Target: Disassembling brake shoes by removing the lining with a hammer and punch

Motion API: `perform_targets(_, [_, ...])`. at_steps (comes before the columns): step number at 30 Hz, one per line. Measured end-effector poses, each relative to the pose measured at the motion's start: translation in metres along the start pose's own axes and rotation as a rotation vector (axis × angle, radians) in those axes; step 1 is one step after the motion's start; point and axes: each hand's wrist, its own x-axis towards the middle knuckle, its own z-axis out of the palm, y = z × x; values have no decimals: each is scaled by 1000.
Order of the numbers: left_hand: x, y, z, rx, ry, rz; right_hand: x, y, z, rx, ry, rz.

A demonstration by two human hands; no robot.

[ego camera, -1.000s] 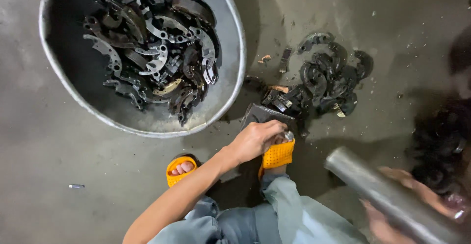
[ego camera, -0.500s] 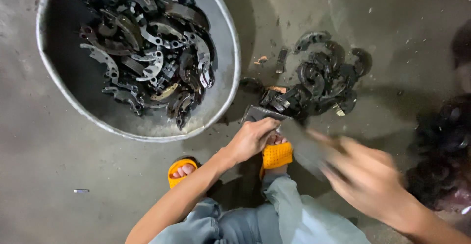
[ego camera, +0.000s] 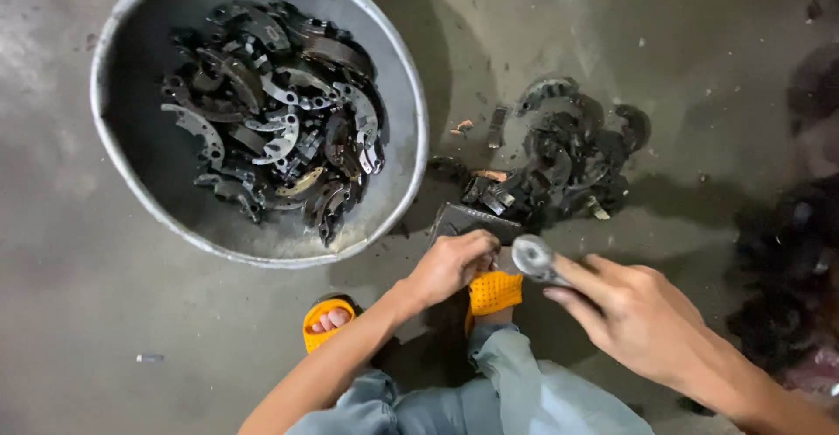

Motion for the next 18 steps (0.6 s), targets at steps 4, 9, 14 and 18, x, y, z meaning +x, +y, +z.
perform_targets(4, [2,-15,3,-52,334,-87,-1,-21,-41,308,178,86])
perform_targets(9, [-5,-3,-6,-54,421,-156,-16,-6,-33,225,348,127])
perform_targets(14, [-5,5,-3,-49,334,-89,-4,-7,-22,306,285,90])
perform_targets(18, [-5,8,-3,-19,250,-45,1,-14,-23,352,240,63])
